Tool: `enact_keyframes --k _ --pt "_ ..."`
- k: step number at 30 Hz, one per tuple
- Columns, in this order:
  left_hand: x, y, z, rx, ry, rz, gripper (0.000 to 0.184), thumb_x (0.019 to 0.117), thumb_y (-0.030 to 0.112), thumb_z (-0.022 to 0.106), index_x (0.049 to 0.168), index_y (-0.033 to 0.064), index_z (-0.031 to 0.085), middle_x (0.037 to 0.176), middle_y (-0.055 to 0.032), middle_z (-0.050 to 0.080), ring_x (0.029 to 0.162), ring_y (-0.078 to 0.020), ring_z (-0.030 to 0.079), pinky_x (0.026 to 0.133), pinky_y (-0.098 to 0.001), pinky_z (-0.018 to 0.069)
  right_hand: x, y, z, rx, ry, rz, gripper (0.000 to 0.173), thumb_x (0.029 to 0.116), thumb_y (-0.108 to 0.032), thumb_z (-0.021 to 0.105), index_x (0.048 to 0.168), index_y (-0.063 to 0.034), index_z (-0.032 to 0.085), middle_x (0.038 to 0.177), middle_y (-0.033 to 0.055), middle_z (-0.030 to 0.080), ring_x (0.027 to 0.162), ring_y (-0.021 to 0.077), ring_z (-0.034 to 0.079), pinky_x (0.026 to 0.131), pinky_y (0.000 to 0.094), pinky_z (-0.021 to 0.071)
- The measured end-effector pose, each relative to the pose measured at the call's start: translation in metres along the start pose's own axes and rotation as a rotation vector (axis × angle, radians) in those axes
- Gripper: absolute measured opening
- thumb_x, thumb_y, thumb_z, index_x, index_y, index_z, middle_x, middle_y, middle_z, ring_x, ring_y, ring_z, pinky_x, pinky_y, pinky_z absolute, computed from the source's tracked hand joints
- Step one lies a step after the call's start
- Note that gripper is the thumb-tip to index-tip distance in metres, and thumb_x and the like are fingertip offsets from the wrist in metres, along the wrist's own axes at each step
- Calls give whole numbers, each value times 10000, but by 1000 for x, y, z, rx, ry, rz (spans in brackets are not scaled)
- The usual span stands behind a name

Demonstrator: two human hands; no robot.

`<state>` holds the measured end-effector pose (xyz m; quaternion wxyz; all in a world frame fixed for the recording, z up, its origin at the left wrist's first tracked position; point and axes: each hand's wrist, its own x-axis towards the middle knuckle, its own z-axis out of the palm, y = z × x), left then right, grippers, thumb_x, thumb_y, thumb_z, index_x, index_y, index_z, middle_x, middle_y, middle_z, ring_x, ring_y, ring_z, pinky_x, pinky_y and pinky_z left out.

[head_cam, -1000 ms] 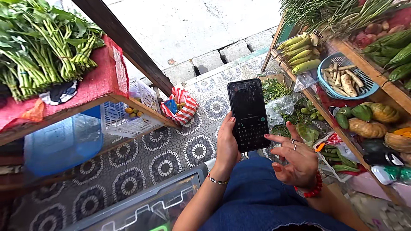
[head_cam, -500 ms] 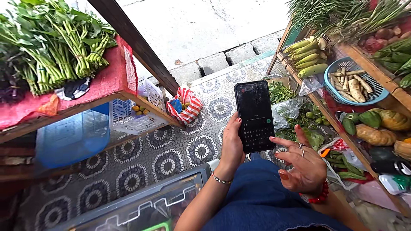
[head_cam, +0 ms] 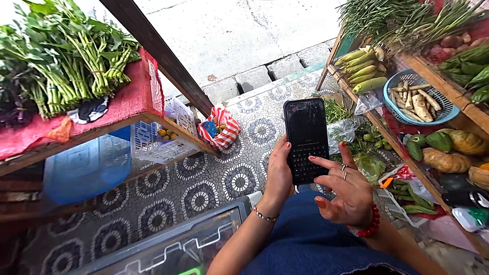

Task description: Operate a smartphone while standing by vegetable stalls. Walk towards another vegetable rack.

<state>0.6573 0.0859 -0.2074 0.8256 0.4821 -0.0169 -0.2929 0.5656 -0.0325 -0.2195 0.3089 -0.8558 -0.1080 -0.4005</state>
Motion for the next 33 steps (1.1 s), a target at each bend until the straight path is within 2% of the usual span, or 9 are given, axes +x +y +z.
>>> enact_keyframes --k 5,9,12,17,20,24,30,33 --pt "0 -1 0 14 -17 6 472 1113 228 177 1412 113 523 1086 -99 702 955 -176 715 855 -371 604 -2 -1 3 2 -20 2 582 1047 -539 416 758 -74 613 663 75 648 969 185 733 1220 453 319" --pt "0 -4 1 10 -19 14 474 1108 215 184 1434 112 513 1081 -91 704 953 -158 711 861 -352 599 1 -10 7 45 -67 -65 570 1059 -521 395 742 -90 589 636 61 612 970 205 730 1207 465 348" --pt "-1 -5 2 9 -28 20 473 1104 205 178 1415 108 520 1061 -76 700 935 -138 705 848 -330 596 0 -12 15 34 -69 -75 560 1057 -487 403 700 -88 569 596 61 587 903 217 737 1187 459 377" --pt "-1 -6 0 -5 -7 12 477 1102 211 178 1424 97 510 1052 -80 704 927 -147 712 840 -333 601 0 -9 12 10 -54 -28 574 1042 -523 414 741 -77 616 636 70 627 941 202 733 1213 462 327" --pt "0 -6 -1 -3 -13 12 480 1101 213 176 1433 102 505 1068 -85 702 944 -154 710 854 -341 597 -1 -9 12 33 -66 -50 564 1040 -524 417 730 -85 590 628 66 610 956 208 731 1219 458 323" --pt "0 -6 -1 -4 1 3 487 1104 219 166 1443 100 495 1098 -98 695 965 -167 707 864 -361 596 -4 -11 16 58 -77 -78 566 1043 -513 423 714 -83 585 601 64 596 917 223 736 1195 462 361" --pt "1 -4 -4 -2 10 17 485 1108 219 165 1430 104 509 1099 -95 702 959 -166 714 854 -362 604 -2 -9 2 33 -33 -43 557 1050 -538 402 780 -94 604 657 47 606 1013 181 715 1230 463 312" --pt "1 -3 -5 2 5 11 489 1111 230 157 1443 118 498 1110 -99 701 970 -178 716 862 -377 606 -1 -1 -2 0 3 24 542 1047 -529 428 805 -85 625 705 57 661 1012 152 719 1241 460 280"
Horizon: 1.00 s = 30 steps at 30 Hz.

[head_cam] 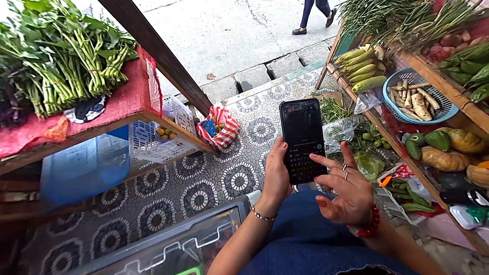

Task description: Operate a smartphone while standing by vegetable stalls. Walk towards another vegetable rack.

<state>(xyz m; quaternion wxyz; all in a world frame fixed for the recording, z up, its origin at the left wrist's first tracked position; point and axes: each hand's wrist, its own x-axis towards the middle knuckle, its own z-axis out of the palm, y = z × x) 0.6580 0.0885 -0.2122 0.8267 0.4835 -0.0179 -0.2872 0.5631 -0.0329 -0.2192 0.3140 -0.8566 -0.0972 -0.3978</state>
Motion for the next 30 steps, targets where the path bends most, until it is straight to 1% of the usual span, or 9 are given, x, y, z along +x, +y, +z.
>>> enact_keyframes --k 5,8,13,15,18,21,23,28,30 --pt "0 0 1 -8 -12 5 487 1109 230 161 1419 115 518 1115 -96 700 972 -176 715 870 -380 604 2 5 1 -7 -3 8 533 1050 -508 420 809 -79 625 703 57 650 976 136 715 1245 459 260" --pt "0 -1 2 -12 -13 3 484 1106 221 163 1413 109 520 1103 -91 699 964 -168 713 860 -370 605 0 4 7 -11 -6 -1 546 1042 -500 427 765 -74 627 663 71 650 964 183 731 1219 471 319" --pt "0 1 0 -31 14 -6 478 1108 221 169 1408 114 526 1084 -92 708 952 -176 720 843 -375 610 -4 -4 -6 1 2 -6 526 1062 -519 398 821 -103 612 709 33 633 1032 118 701 1258 457 240" --pt "1 2 -1 -31 30 -4 477 1111 223 170 1416 114 521 1087 -92 709 957 -175 721 846 -376 610 -7 -5 -9 -2 -3 -2 522 1060 -520 396 817 -107 606 719 28 643 1020 108 704 1259 455 242" --pt "2 3 -1 -25 43 -1 479 1113 219 170 1456 113 487 1108 -89 707 973 -172 719 861 -374 607 -13 -6 -9 -13 -28 13 537 1058 -534 399 805 -108 606 719 38 666 1010 127 718 1245 454 276" --pt "3 2 0 -32 29 9 480 1111 221 172 1436 109 506 1117 -91 705 985 -177 716 869 -382 604 -16 -3 -2 -30 -23 24 546 1041 -518 435 755 -86 610 658 57 644 957 170 733 1227 470 304" --pt "4 1 0 -34 14 12 481 1109 219 168 1416 121 525 1111 -87 705 982 -175 715 866 -381 605 -15 -5 -2 -35 -28 20 550 1044 -529 426 763 -93 609 670 53 646 974 166 728 1229 461 306" --pt "3 -3 3 -30 -1 2 470 1108 221 180 1413 116 521 1095 -86 703 968 -167 713 865 -367 601 -5 -12 9 18 -80 -65 576 1053 -544 392 755 -96 595 649 56 619 1020 201 721 1232 467 300" --pt "1 -3 4 -24 -20 -1 485 1107 214 166 1435 111 508 1101 -89 697 969 -161 707 869 -355 596 -4 -11 18 28 -83 -84 568 1052 -514 403 714 -93 580 610 61 601 969 221 732 1214 470 332"
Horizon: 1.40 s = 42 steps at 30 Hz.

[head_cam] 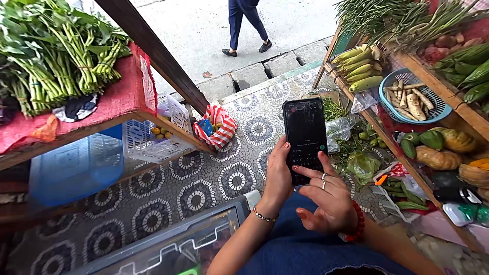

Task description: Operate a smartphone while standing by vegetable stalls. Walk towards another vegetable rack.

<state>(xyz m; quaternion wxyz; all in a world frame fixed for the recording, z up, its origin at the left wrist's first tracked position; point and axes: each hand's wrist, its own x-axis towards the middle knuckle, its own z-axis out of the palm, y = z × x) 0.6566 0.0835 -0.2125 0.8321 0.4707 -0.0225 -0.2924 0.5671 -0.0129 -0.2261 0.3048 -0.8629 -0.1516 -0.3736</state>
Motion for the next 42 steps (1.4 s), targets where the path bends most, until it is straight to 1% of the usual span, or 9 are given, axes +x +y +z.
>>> enact_keyframes --k 6,10,16,19,26,32,36,39,42 --pt "0 5 -4 -4 33 2 481 1111 212 160 1446 95 484 1101 -93 703 968 -170 718 866 -368 606 -6 -4 -15 4 7 11 571 1055 -545 391 745 -102 576 641 49 604 1007 194 720 1231 460 306" --pt "2 9 -5 -29 48 5 486 1113 220 159 1446 111 497 1113 -98 702 982 -181 715 867 -383 605 -14 1 -13 -33 19 29 582 1055 -542 402 724 -95 574 629 59 617 969 203 735 1223 459 320" --pt "1 10 -6 -31 50 5 488 1116 223 160 1455 126 498 1125 -90 707 991 -175 719 870 -376 607 -9 4 -28 -74 71 90 511 1056 -516 406 817 -112 607 717 35 654 1015 125 712 1247 456 273" --pt "1 8 -6 -34 46 4 488 1115 230 164 1440 131 515 1119 -92 710 988 -180 719 868 -384 608 -11 9 -29 -74 82 105 513 1058 -508 416 817 -100 614 743 45 683 1029 120 712 1255 453 244" --pt "0 7 -5 -28 31 5 483 1113 231 170 1416 137 534 1106 -95 709 979 -183 719 864 -386 606 -15 8 -21 -94 70 97 531 1047 -517 426 777 -98 610 682 54 659 978 165 731 1229 470 304" --pt "0 3 -2 18 21 -1 483 1108 229 166 1439 107 496 1109 -99 699 970 -180 715 861 -377 605 -4 0 -13 -27 46 28 562 1041 -559 420 748 -107 582 643 40 599 994 179 719 1231 465 308" --pt "-2 -1 2 7 -20 -6 488 1101 208 166 1430 83 504 1088 -107 700 962 -172 711 868 -361 598 -1 2 -1 -34 37 -20 569 1037 -535 430 697 -101 570 590 50 578 923 221 733 1204 476 353" --pt "-2 -1 2 -1 -12 -13 486 1099 200 169 1426 64 501 1082 -120 703 955 -181 716 860 -371 603 -1 4 -8 -49 49 10 548 1041 -533 421 723 -110 565 619 43 582 968 197 721 1223 475 318" --pt "-1 0 2 -11 2 -26 485 1102 197 165 1434 66 493 1069 -123 711 938 -187 727 846 -375 614 -1 11 -23 -98 90 85 531 1052 -536 408 797 -112 602 701 42 650 1022 146 714 1243 477 270"
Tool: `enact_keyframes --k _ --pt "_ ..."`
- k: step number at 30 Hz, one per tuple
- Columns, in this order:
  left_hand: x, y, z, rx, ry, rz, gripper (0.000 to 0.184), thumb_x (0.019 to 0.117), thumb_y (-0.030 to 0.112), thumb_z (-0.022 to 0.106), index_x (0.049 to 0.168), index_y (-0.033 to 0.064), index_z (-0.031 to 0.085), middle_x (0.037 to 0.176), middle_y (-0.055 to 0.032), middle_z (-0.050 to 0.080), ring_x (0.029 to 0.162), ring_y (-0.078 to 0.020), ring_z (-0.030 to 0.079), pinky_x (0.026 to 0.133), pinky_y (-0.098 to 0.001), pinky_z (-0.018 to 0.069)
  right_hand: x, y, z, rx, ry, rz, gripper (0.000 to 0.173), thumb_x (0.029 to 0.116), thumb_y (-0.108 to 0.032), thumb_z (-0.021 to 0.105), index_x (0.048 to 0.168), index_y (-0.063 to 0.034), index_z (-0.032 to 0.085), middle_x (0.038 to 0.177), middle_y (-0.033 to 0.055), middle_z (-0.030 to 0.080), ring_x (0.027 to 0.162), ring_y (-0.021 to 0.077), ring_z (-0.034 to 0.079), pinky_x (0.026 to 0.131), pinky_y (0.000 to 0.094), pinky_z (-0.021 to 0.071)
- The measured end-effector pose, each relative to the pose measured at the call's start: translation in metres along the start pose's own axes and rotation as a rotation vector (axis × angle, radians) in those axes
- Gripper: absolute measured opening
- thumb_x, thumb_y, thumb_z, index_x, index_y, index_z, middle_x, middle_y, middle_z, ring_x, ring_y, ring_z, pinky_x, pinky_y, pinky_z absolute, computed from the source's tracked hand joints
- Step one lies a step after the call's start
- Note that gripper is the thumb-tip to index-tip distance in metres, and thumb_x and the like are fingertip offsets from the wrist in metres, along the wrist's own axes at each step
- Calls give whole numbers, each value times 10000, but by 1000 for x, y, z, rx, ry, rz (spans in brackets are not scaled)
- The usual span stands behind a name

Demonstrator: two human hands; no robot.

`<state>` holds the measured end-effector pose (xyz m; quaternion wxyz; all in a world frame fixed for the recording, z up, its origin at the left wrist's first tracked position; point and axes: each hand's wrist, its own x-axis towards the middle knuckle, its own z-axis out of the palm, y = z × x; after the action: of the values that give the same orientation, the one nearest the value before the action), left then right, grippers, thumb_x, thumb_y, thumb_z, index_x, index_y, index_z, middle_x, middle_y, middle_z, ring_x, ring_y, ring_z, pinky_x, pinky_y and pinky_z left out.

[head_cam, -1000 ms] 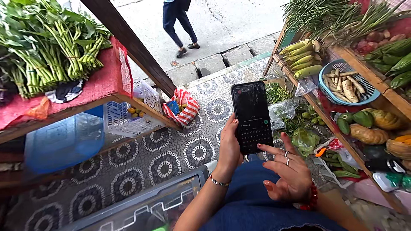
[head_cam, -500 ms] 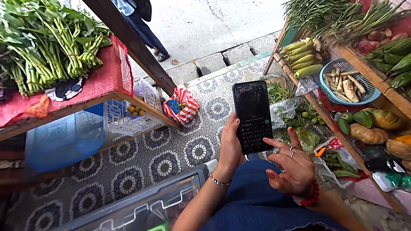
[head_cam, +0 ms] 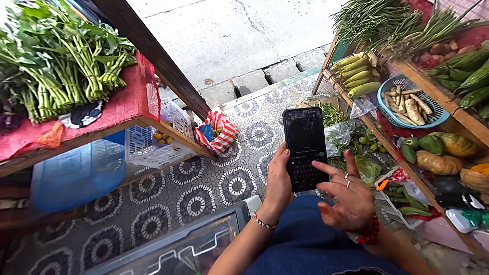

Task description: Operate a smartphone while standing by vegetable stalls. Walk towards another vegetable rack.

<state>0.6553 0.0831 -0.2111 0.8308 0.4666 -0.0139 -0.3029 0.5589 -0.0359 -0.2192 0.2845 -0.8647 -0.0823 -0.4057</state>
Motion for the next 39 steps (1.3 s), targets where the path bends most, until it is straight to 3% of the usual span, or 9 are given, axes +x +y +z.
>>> enact_keyframes --k 7,12,16,31,39 --pt "0 -2 2 -1 3 -16 484 1103 198 168 1426 54 498 1065 -128 715 946 -198 728 856 -390 613 -2 18 -4 -76 46 52 551 1052 -513 424 786 -76 629 746 95 713 993 166 736 1239 495 249" --pt "-1 -4 0 -8 -3 -17 501 1105 205 148 1430 53 498 1067 -129 714 948 -196 728 859 -389 612 0 13 -15 -70 71 53 524 1061 -512 416 812 -97 614 783 66 714 1085 141 711 1255 504 217" --pt "-1 -3 1 -21 10 -18 498 1108 202 151 1420 53 509 1056 -133 719 942 -202 732 854 -391 614 -1 13 -20 -75 77 56 520 1064 -512 406 828 -98 615 791 56 715 1084 118 704 1265 487 185" --pt "0 -3 0 -9 60 -3 480 1103 187 162 1402 45 509 1047 -121 718 924 -187 734 831 -377 622 -24 3 -19 -8 43 72 509 1078 -493 384 802 -120 593 794 40 721 1066 108 715 1251 441 269" --pt "2 0 -1 6 92 8 488 1112 205 160 1418 80 520 1058 -123 719 933 -198 733 830 -391 621 -28 -2 -14 35 10 25 529 1071 -496 390 771 -111 593 683 26 665 966 126 737 1218 420 347"
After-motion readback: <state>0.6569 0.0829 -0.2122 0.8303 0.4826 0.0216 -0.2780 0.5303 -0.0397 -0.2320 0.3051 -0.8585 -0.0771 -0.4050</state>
